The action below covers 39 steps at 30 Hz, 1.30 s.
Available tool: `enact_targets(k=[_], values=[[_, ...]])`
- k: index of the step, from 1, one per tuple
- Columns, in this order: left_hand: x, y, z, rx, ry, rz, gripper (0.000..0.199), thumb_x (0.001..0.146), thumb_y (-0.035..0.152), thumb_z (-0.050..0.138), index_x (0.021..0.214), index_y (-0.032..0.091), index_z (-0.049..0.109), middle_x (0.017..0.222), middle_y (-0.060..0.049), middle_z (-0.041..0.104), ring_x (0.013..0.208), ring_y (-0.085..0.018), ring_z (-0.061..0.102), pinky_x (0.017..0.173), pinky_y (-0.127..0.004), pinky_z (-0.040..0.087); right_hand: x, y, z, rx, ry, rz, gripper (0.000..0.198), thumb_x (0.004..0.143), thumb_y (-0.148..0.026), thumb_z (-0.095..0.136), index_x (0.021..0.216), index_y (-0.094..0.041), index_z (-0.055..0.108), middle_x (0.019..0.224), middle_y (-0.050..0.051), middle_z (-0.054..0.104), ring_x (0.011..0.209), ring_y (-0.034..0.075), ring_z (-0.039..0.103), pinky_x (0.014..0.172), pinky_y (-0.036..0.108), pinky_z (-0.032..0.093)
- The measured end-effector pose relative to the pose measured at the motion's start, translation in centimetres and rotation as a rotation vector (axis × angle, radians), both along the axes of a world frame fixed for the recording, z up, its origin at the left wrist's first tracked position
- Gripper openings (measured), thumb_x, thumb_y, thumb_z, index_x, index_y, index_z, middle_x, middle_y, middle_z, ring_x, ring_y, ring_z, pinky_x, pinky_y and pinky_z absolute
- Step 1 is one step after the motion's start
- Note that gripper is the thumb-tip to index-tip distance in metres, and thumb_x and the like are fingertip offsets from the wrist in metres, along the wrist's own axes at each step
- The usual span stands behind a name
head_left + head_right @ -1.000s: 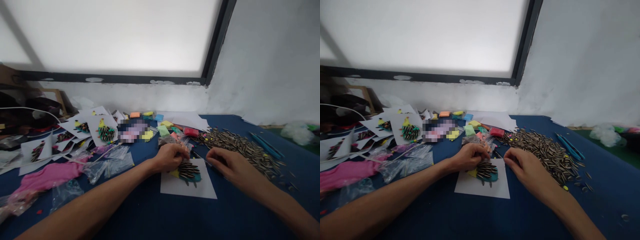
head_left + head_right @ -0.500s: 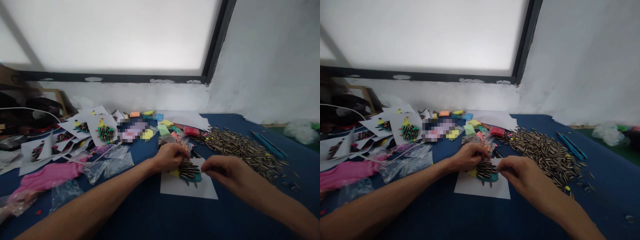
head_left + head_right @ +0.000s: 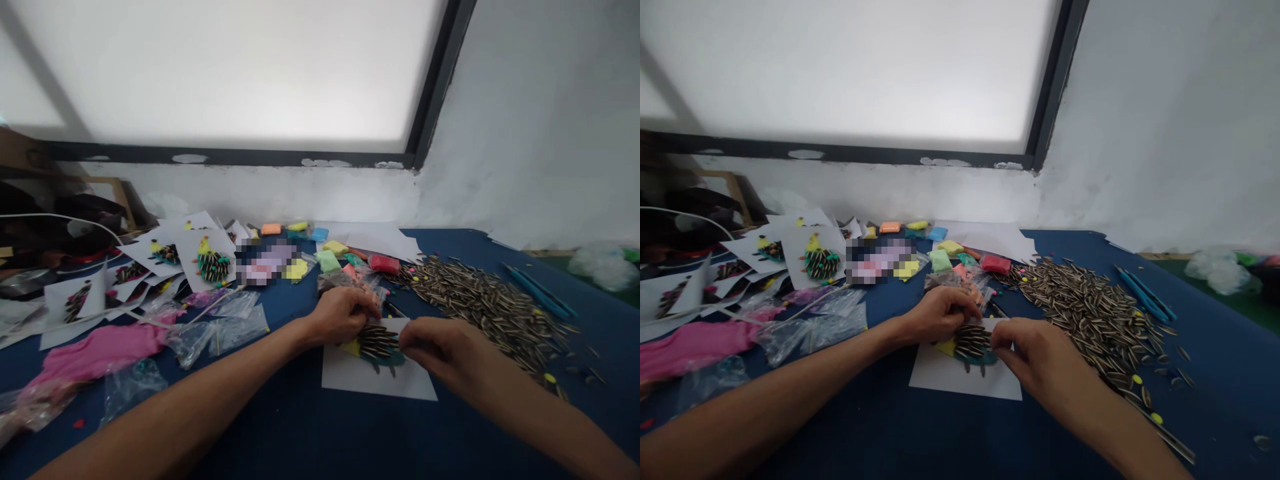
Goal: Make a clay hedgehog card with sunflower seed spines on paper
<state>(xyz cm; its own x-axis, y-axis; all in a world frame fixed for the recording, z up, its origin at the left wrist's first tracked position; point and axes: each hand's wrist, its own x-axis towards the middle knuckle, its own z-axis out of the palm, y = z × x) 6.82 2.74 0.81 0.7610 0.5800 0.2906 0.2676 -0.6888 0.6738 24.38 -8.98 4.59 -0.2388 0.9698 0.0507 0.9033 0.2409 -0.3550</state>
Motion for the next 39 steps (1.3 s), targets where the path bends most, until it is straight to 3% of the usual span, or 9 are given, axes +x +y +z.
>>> enact_targets(k=[39], values=[[0.01,-0.01,0.03,0.024,0.032,0.017,0.041,0.063,0.004,0.043,0.084,0.018,0.075,0.083,-0.001,0.07,0.076,-0.014,0.059,0.067,-0.02,0.044,-0.93,-0.07,-0.48,0.094,-0.078,0.043,0.017,0.082,-0.011,0.051,0.071,-0.022,0.057,0.069,-0.002,0.06,0.058,0.011,0.054,0.053,0.022,0.033]])
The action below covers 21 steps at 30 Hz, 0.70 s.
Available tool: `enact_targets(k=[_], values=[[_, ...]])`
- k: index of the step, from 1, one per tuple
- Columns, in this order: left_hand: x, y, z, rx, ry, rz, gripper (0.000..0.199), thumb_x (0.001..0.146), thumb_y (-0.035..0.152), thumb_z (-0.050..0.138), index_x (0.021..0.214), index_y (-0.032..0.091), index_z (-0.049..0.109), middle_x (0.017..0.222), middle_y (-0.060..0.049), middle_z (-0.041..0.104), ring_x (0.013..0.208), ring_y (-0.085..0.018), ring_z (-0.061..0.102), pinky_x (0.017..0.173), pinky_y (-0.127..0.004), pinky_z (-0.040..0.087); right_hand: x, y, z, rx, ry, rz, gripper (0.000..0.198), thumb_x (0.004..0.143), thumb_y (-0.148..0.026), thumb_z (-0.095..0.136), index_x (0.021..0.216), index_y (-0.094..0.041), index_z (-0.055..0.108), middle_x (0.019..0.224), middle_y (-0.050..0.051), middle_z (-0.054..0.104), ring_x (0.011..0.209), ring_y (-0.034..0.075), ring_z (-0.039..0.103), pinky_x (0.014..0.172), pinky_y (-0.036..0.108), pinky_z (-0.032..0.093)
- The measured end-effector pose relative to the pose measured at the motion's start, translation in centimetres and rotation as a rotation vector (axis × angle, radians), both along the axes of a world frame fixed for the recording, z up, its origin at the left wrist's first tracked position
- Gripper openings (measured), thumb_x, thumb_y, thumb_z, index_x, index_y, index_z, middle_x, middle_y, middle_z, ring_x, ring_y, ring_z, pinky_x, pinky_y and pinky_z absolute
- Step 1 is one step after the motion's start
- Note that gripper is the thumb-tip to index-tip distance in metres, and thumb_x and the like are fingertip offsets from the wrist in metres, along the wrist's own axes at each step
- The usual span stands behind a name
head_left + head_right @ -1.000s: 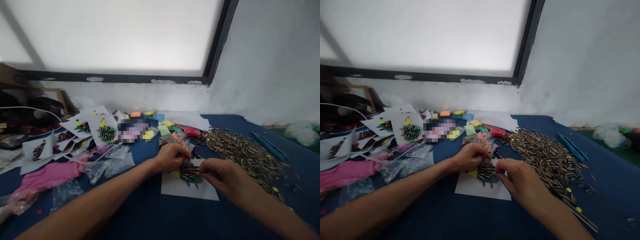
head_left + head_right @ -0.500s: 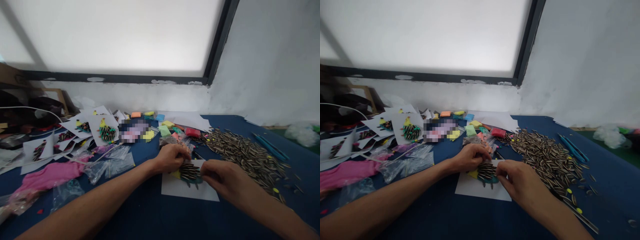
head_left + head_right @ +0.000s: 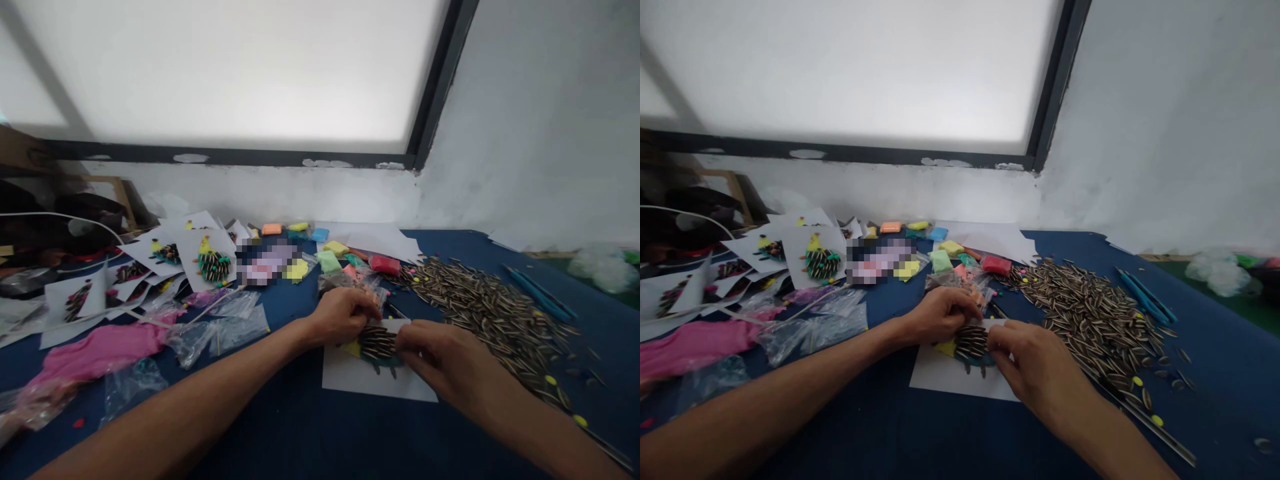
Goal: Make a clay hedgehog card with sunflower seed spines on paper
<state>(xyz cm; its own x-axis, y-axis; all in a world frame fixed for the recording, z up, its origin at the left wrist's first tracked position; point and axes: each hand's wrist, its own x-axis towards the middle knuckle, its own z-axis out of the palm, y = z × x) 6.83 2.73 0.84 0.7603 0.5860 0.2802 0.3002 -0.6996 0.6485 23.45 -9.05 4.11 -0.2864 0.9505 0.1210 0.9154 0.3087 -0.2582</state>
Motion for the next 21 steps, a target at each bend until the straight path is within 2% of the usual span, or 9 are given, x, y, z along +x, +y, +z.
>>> enact_targets(k=[8,15,18,21], values=[[0.1,0.2,-0.5,-0.01,-0.016,-0.002,0.042,0.062,0.002,0.043,0.084,0.018,0.075,0.081,0.0,0.07,0.073,-0.013,0.059,0.067,-0.021,0.044,-0.4,0.0,-0.3,0.005,-0.081,-0.029,0.021,0.087,-0.015,0.047,0.069,-0.021,0.055,0.068,-0.001,0.058,0.06,0.012,0.055,0.055,0.022,0.035],[0.1,0.3,-0.6,-0.012,-0.026,-0.003,0.042,0.063,0.002,0.044,0.084,0.019,0.075,0.082,0.0,0.07,0.073,-0.013,0.059,0.067,-0.021,0.044,-0.5,-0.2,0.0,0.0,-0.09,-0.074,0.018,0.086,-0.017,0.048,0.072,-0.022,0.059,0.07,0.0,0.061,0.061,0.014,0.057,0.055,0.023,0.035],[0.1,0.3,-0.6,-0.039,-0.022,0.002,0.043,0.062,0.001,0.044,0.084,0.019,0.075,0.081,0.0,0.07,0.074,-0.013,0.06,0.067,-0.021,0.045,0.3,-0.1,0.8,0.026,-0.052,-0.181,0.018,0.088,-0.026,0.046,0.075,-0.024,0.058,0.064,-0.001,0.061,0.055,0.014,0.055,0.05,0.024,0.032],[0.1,0.2,-0.6,-0.05,-0.027,0.002,0.043,0.062,0.0,0.043,0.084,0.018,0.075,0.078,0.0,0.07,0.072,-0.013,0.059,0.066,-0.021,0.045,1.8,0.3,1.5,0.116,-0.095,-0.335,0.019,0.087,-0.031,0.045,0.076,-0.024,0.059,0.061,0.0,0.062,0.052,0.016,0.055,0.05,0.025,0.032]])
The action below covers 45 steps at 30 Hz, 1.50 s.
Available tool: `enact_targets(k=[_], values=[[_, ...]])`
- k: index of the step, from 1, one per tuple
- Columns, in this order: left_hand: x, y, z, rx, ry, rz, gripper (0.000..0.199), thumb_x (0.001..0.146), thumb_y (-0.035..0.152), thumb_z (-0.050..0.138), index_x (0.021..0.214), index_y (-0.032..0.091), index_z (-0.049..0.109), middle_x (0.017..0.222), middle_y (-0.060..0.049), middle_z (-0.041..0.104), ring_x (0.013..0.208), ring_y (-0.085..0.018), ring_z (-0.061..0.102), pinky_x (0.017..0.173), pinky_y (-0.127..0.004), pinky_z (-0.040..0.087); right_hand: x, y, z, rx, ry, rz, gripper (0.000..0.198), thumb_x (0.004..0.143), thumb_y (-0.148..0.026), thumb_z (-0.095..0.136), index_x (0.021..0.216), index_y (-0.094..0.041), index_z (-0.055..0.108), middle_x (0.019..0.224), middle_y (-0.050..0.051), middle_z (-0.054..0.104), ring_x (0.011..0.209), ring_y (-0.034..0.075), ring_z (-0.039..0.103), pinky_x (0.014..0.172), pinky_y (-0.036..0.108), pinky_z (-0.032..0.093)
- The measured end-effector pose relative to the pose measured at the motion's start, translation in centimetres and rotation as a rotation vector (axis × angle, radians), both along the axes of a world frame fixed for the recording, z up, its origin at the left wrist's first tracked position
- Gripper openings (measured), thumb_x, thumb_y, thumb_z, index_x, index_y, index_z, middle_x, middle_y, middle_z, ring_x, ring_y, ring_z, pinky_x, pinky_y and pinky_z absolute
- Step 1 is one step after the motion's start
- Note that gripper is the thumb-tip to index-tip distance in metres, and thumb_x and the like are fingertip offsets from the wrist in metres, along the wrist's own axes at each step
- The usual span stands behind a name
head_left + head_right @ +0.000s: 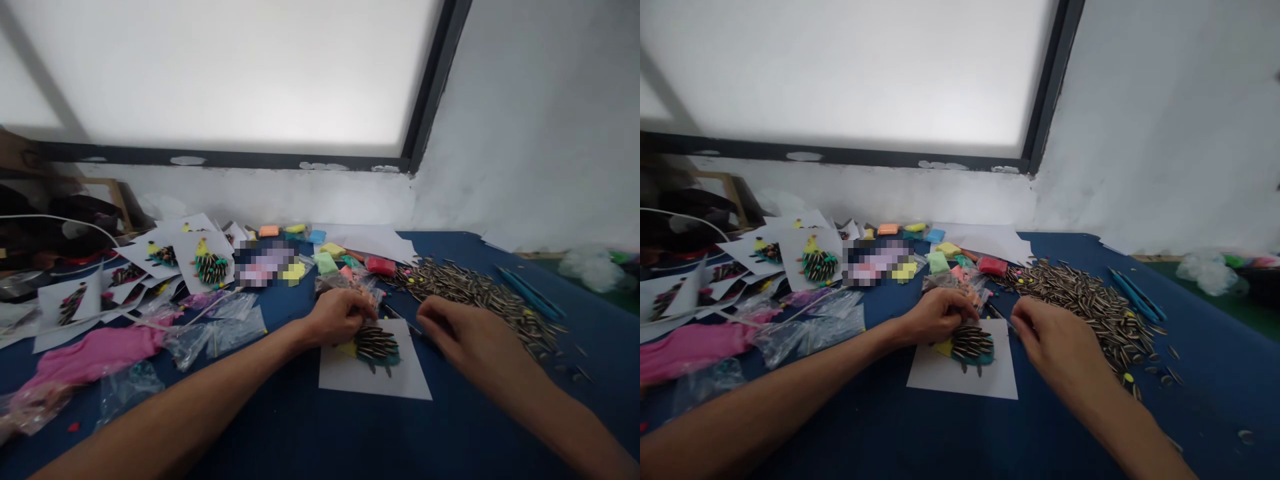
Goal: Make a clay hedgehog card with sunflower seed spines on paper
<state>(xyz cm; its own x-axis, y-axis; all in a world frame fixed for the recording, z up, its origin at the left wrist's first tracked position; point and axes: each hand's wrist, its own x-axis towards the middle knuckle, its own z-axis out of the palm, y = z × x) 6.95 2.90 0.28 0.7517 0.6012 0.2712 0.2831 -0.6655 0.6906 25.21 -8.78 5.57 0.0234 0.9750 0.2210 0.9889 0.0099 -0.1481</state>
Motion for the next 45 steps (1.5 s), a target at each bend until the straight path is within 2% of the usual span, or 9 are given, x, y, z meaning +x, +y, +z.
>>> enact_targets(k=[4,10,15,22,27,31,34,39,45], values=[[-0.1,0.0,0.2,-0.007,-0.007,-0.012,0.041,0.063,0.0,0.044,0.083,0.017,0.075,0.079,-0.001,0.069,0.071,-0.013,0.059,0.066,-0.02,0.044,1.7,0.5,0.0,-0.036,-0.104,-0.121,0.018,0.082,-0.027,0.048,0.073,-0.024,0.064,0.067,0.001,0.067,0.055,0.018,0.058,0.051,0.026,0.031],[-0.1,0.0,0.3,-0.002,0.009,-0.011,0.041,0.063,0.0,0.044,0.083,0.018,0.075,0.079,-0.001,0.069,0.072,-0.013,0.059,0.065,-0.02,0.044,2.1,1.0,-0.8,-0.182,-0.22,-0.148,0.021,0.084,-0.022,0.051,0.086,-0.026,0.071,0.093,0.004,0.07,0.081,0.023,0.065,0.06,0.028,0.038],[-0.1,0.0,0.2,-0.004,-0.005,-0.006,0.041,0.063,-0.001,0.045,0.083,0.018,0.075,0.078,-0.001,0.069,0.07,-0.013,0.059,0.065,-0.02,0.045,1.9,1.3,-1.1,-0.233,-0.253,-0.134,0.019,0.085,-0.019,0.05,0.082,-0.022,0.069,0.087,0.005,0.067,0.079,0.021,0.064,0.06,0.028,0.038],[0.0,-0.1,0.2,0.005,0.005,-0.009,0.041,0.063,-0.002,0.044,0.083,0.017,0.075,0.08,-0.001,0.07,0.072,-0.013,0.059,0.067,-0.022,0.046,1.8,1.4,-1.8,-0.181,-0.257,-0.152,0.017,0.088,-0.019,0.044,0.083,-0.018,0.06,0.088,0.009,0.064,0.08,0.024,0.063,0.059,0.029,0.037],[0.0,-0.1,0.3,0.013,0.006,-0.01,0.041,0.063,-0.001,0.044,0.083,0.017,0.075,0.081,-0.001,0.07,0.072,-0.013,0.059,0.066,-0.021,0.046,1.4,1.1,-1.4,-0.102,-0.192,-0.155,0.016,0.089,-0.023,0.038,0.087,-0.02,0.054,0.084,0.006,0.065,0.07,0.019,0.061,0.058,0.028,0.038],[-0.1,0.0,0.3,0.003,0.008,-0.015,0.042,0.063,-0.001,0.044,0.084,0.018,0.075,0.081,-0.002,0.069,0.072,-0.013,0.059,0.066,-0.021,0.045,0.8,0.6,-0.6,-0.009,0.076,-0.068,0.018,0.088,-0.027,0.041,0.098,-0.022,0.055,0.074,0.001,0.065,0.061,0.016,0.059,0.054,0.026,0.038],[-0.1,0.0,0.3,0.013,-0.002,-0.019,0.042,0.062,-0.001,0.044,0.083,0.018,0.075,0.081,-0.002,0.069,0.073,-0.013,0.058,0.067,-0.022,0.045,0.2,0.0,0.0,-0.069,0.231,0.011,0.021,0.089,-0.033,0.042,0.093,-0.024,0.061,0.06,-0.002,0.061,0.051,0.014,0.054,0.047,0.025,0.035],[-0.1,0.0,0.0,0.001,-0.004,-0.005,0.042,0.062,0.001,0.044,0.083,0.018,0.075,0.079,-0.001,0.069,0.073,-0.013,0.059,0.068,-0.021,0.044,-0.2,-0.4,0.3,-0.198,0.429,0.133,0.022,0.087,-0.035,0.049,0.097,-0.025,0.065,0.082,0.001,0.069,0.068,0.015,0.062,0.058,0.025,0.044],[0.0,0.1,-0.2,0.0,-0.02,-0.011,0.041,0.062,0.001,0.044,0.082,0.019,0.075,0.079,-0.001,0.069,0.072,-0.012,0.058,0.069,-0.022,0.044,-0.5,-0.6,0.0,-0.184,0.38,0.153,0.023,0.088,-0.04,0.049,0.085,-0.026,0.066,0.064,-0.002,0.057,0.054,0.012,0.049,0.049,0.025,0.034]])
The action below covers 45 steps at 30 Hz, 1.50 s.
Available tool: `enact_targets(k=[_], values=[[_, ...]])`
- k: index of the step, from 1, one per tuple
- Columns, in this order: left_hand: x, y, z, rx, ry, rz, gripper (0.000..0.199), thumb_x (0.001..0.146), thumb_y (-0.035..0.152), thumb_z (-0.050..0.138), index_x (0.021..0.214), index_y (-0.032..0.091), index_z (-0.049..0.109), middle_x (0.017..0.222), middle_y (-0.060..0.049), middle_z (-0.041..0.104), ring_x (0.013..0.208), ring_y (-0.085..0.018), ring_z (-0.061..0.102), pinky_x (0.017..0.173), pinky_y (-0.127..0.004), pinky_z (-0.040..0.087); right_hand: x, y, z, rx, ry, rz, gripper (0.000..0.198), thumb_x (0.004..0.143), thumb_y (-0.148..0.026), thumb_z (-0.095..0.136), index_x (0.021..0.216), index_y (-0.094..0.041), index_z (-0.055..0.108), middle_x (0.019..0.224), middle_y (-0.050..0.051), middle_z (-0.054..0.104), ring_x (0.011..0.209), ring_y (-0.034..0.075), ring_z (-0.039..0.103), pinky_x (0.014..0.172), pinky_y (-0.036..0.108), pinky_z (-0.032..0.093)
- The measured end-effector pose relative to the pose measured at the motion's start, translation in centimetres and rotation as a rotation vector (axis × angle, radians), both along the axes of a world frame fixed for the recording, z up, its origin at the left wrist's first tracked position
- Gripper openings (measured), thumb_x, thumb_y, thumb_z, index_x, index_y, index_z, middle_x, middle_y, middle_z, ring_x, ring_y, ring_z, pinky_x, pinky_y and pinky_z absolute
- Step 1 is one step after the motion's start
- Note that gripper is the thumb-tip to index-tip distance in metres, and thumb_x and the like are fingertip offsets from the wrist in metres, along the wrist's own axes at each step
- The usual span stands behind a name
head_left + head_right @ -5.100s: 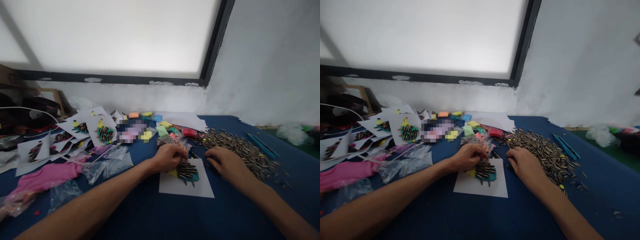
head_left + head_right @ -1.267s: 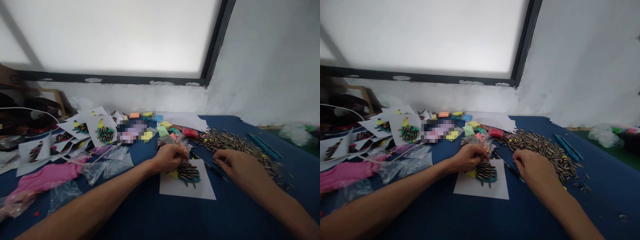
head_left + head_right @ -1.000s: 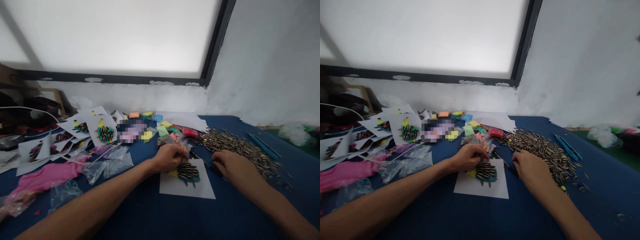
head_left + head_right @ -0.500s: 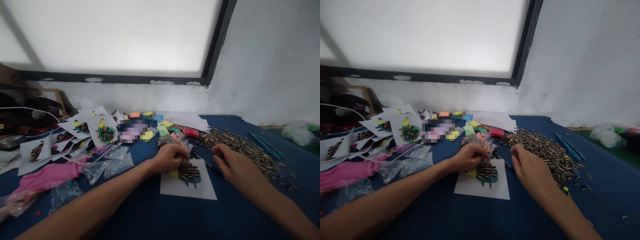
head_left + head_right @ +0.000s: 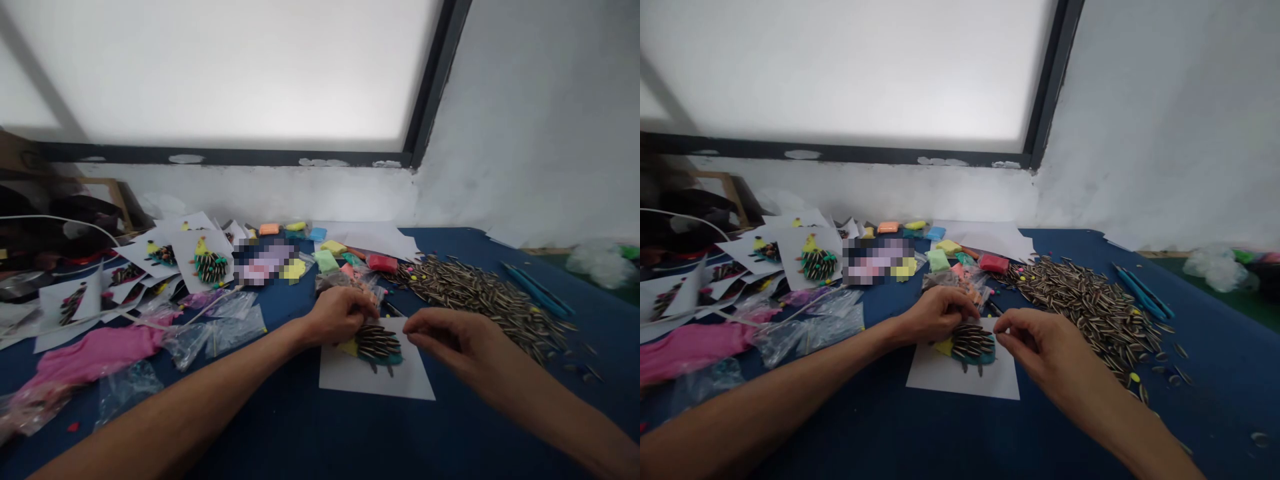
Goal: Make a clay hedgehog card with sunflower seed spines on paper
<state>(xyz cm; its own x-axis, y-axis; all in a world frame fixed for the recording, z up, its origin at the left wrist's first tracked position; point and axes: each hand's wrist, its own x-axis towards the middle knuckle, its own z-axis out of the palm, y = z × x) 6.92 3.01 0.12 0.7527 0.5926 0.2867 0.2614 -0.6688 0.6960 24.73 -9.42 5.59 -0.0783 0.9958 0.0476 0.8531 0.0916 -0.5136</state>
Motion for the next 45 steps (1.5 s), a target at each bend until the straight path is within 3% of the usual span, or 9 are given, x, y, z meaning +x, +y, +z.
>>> enact_targets(k=[4,10,13,18,27,45], values=[[0.0,0.0,0.1,0.006,0.024,0.003,0.041,0.063,0.002,0.043,0.083,0.018,0.075,0.08,-0.002,0.069,0.074,-0.013,0.058,0.07,-0.023,0.045,-0.4,-0.3,0.1,-0.037,-0.02,0.067,0.021,0.088,-0.037,0.05,0.081,-0.024,0.066,0.069,-0.001,0.06,0.058,0.012,0.051,0.052,0.024,0.036],[0.0,-0.1,0.2,0.007,0.012,0.0,0.041,0.063,0.001,0.043,0.083,0.018,0.075,0.079,-0.001,0.069,0.073,-0.013,0.058,0.069,-0.023,0.045,-1.1,-0.5,0.3,-0.059,-0.111,0.018,0.008,0.081,-0.025,0.058,0.076,-0.022,0.062,0.059,-0.004,0.059,0.05,0.01,0.05,0.046,0.021,0.032],[0.0,-0.1,0.3,0.008,-0.001,-0.002,0.041,0.063,0.0,0.043,0.082,0.018,0.075,0.078,-0.001,0.069,0.073,-0.013,0.058,0.068,-0.023,0.045,-1.1,-0.4,0.3,-0.072,-0.148,0.029,0.013,0.08,-0.023,0.06,0.068,-0.021,0.058,0.056,-0.005,0.057,0.049,0.01,0.049,0.046,0.02,0.03],[0.0,-0.1,0.3,0.014,0.011,-0.008,0.042,0.063,-0.001,0.044,0.083,0.018,0.075,0.081,-0.001,0.069,0.073,-0.013,0.059,0.071,-0.023,0.045,-0.9,-0.4,0.1,-0.095,-0.191,0.05,0.013,0.083,-0.019,0.054,0.074,-0.023,0.063,0.061,-0.004,0.061,0.054,0.011,0.052,0.05,0.021,0.033],[0.0,0.0,0.1,0.021,0.007,0.005,0.042,0.063,-0.002,0.044,0.082,0.018,0.075,0.08,0.0,0.069,0.074,-0.013,0.058,0.07,-0.022,0.044,-0.9,-0.1,-0.6,0.011,-0.261,0.097,0.015,0.083,-0.017,0.051,0.075,-0.023,0.063,0.067,-0.001,0.064,0.055,0.012,0.054,0.051,0.022,0.034],[0.0,-0.1,0.3,0.033,0.022,0.002,0.041,0.063,0.001,0.043,0.083,0.018,0.075,0.083,-0.001,0.07,0.076,-0.013,0.059,0.07,-0.022,0.045,-1.5,0.1,-1.2,0.031,-0.32,0.094,0.013,0.082,-0.012,0.052,0.075,-0.022,0.057,0.066,-0.002,0.062,0.054,0.012,0.056,0.053,0.022,0.036]])
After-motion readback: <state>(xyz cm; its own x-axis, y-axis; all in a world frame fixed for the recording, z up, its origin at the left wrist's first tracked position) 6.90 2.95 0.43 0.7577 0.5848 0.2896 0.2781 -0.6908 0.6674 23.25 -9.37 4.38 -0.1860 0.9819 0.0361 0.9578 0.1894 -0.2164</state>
